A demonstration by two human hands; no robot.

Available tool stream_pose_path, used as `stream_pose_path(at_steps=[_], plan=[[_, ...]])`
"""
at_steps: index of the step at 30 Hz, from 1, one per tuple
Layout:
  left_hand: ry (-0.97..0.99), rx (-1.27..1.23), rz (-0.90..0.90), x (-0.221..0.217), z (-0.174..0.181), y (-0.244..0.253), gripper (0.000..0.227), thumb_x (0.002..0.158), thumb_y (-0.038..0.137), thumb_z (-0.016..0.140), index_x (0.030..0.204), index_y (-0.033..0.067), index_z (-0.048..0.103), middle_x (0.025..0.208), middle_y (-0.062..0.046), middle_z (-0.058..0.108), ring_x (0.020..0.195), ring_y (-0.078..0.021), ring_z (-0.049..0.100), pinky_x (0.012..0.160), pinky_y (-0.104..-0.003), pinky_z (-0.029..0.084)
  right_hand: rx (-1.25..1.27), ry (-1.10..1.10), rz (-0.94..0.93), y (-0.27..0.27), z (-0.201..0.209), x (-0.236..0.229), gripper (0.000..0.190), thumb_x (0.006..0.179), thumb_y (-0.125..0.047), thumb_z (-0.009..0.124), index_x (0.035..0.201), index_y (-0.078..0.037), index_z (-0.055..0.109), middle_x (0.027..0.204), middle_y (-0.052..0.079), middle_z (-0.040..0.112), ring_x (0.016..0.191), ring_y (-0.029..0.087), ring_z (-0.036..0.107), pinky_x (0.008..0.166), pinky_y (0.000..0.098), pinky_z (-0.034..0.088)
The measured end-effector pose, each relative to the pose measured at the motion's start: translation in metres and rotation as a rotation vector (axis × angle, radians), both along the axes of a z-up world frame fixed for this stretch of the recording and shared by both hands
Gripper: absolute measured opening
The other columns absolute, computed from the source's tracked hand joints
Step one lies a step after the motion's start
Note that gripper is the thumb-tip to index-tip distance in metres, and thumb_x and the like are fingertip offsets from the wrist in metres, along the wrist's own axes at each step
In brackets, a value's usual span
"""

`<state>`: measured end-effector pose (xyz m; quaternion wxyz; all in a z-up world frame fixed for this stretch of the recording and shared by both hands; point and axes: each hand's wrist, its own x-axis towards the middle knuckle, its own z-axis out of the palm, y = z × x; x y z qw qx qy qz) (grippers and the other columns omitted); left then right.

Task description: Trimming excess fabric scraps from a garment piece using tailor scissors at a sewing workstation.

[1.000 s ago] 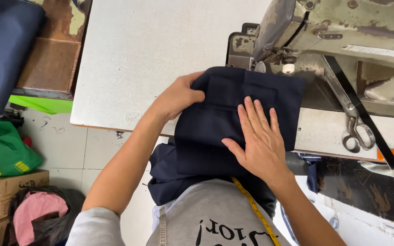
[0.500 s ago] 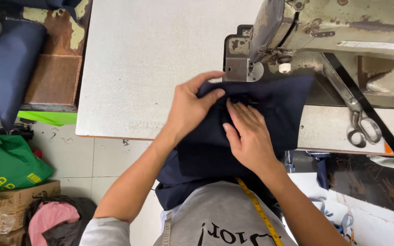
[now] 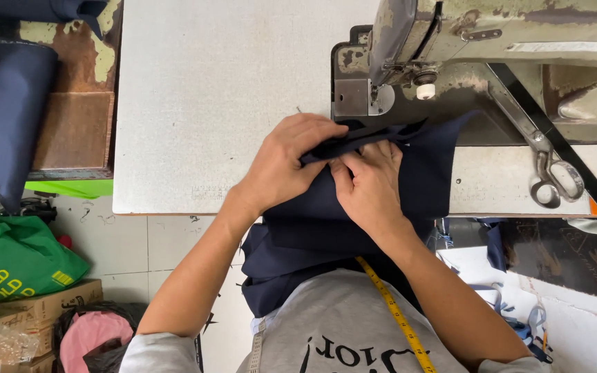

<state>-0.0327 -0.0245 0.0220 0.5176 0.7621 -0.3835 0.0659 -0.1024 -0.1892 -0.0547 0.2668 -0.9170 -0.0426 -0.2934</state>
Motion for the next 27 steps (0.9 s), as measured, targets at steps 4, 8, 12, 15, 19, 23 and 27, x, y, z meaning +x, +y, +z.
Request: stream_pose_path(at_steps=[4,8,12,15,19,23,27], plan=[[-0.216,0.126,0.029,0.000,-0.011,0.007,0.044,0.077,-0.011,0.077,0.118,0.0026,0.074,0.107,-0.013,0.075,0.111,-0.0326,0.070,0.113,-0.046,0.047,-0.004,-0.033,0.006,0.002,0.001,-0.001,0.010,0.092,-0.020,0.073,0.088,-0.011,0.073,0.091,0.005,0.066,0.111,0.031,0.062,0.102,0.0490,0.039],[-0.186,0.129,0.037,-0.009,0.003,0.007,0.059,0.079,-0.017,0.071,0.134,0.0055,0.067,0.137,-0.012,0.066,0.134,-0.0346,0.057,0.121,-0.057,0.031,-0.034,-0.049,-0.003,-0.001,-0.011,-0.004,0.015,0.097,-0.021,0.066,0.101,-0.009,0.073,0.098,0.008,0.069,0.113,0.033,0.062,0.101,0.0475,0.040],[-0.209,0.119,0.015,-0.004,-0.007,0.009,0.054,0.080,-0.015,0.069,0.130,0.0046,0.069,0.114,-0.011,0.074,0.120,-0.0307,0.067,0.123,-0.053,0.033,-0.065,-0.033,0.008,0.002,-0.006,0.000,0.009,0.096,-0.017,0.066,0.095,-0.012,0.073,0.093,0.005,0.065,0.111,0.031,0.059,0.103,0.0477,0.037],[-0.258,0.140,0.046,-0.001,-0.014,0.011,0.046,0.082,-0.012,0.070,0.125,0.0043,0.072,0.106,-0.011,0.072,0.110,-0.0304,0.068,0.119,-0.052,0.038,-0.120,-0.005,-0.008,0.004,-0.005,0.000,0.006,0.093,-0.016,0.067,0.094,-0.011,0.071,0.094,0.007,0.062,0.109,0.033,0.058,0.100,0.0490,0.037],[-0.269,0.163,0.086,0.000,-0.030,0.015,0.041,0.084,-0.011,0.070,0.122,0.0038,0.072,0.099,-0.009,0.069,0.103,-0.0292,0.069,0.114,-0.049,0.045,-0.094,-0.011,0.008,0.005,-0.005,-0.003,0.008,0.092,-0.016,0.067,0.096,-0.011,0.072,0.096,0.006,0.062,0.112,0.032,0.057,0.101,0.0491,0.036],[-0.283,0.139,0.098,-0.005,-0.025,0.014,0.042,0.085,-0.013,0.064,0.123,0.0046,0.071,0.098,-0.008,0.066,0.100,-0.0286,0.068,0.109,-0.045,0.049,-0.095,0.017,-0.009,0.005,-0.003,-0.006,0.008,0.087,-0.014,0.069,0.092,-0.008,0.072,0.097,0.010,0.064,0.109,0.034,0.058,0.100,0.0494,0.039],[-0.301,0.156,0.125,-0.005,-0.029,0.011,0.038,0.087,-0.010,0.066,0.121,0.0068,0.072,0.093,-0.004,0.066,0.097,-0.0239,0.068,0.107,-0.041,0.049,-0.069,0.005,-0.009,0.005,-0.005,-0.005,0.010,0.088,-0.015,0.070,0.096,-0.008,0.072,0.098,0.009,0.065,0.108,0.034,0.058,0.101,0.0487,0.039]])
